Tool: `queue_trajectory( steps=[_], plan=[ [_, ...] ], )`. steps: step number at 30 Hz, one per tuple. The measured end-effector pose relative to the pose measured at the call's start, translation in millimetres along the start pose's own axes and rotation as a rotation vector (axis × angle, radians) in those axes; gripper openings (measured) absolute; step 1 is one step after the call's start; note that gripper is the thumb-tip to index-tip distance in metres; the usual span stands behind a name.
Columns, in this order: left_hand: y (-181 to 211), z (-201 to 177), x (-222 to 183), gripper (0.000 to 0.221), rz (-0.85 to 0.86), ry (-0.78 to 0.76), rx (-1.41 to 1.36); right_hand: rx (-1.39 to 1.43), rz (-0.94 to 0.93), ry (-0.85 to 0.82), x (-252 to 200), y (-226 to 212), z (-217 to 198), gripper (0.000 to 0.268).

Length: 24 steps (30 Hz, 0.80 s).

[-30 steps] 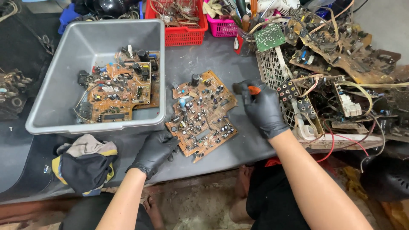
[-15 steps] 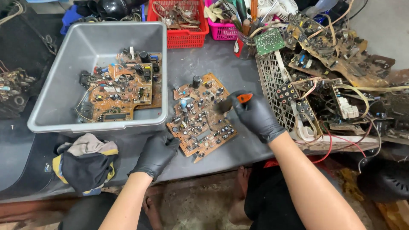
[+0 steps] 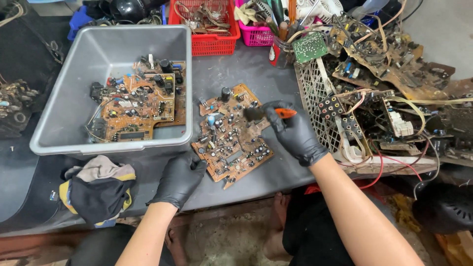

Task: Cleaning and inspecting a circuit board using a brush and a small tool at a repair bench.

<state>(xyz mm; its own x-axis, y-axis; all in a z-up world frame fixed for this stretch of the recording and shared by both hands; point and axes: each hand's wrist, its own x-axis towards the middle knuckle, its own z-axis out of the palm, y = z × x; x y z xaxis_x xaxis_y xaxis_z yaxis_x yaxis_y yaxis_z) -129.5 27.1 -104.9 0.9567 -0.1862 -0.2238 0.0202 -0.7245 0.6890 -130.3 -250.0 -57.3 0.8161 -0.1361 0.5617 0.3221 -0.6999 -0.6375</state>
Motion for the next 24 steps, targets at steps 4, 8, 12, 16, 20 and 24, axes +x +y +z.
queue_trajectory(
  steps=[4,8,12,16,20,24],
  plan=[
    [1,2,1,0.021,0.002,0.007,-0.008,0.023,0.061,-0.059,1,-2,-3,0.007],
    [-1,3,1,0.02,0.012,0.007,0.0,-0.235,-0.096,0.058,9,3,-13,0.007],
    [-1,2,0,0.022,0.019,-0.004,0.021,0.174,0.221,-0.122,-4,-34,-3,0.014],
    [2,3,0,0.019,0.027,0.012,0.005,-0.19,0.018,-0.018,7,-12,-11,0.011],
    [0,3,0,0.02,0.035,0.009,0.007,0.064,0.023,-0.018,1,1,6,0.006],
    [-2,4,5,0.023,0.018,-0.03,0.065,-0.061,0.037,-0.059,8,-6,-9,0.012]
  ],
)
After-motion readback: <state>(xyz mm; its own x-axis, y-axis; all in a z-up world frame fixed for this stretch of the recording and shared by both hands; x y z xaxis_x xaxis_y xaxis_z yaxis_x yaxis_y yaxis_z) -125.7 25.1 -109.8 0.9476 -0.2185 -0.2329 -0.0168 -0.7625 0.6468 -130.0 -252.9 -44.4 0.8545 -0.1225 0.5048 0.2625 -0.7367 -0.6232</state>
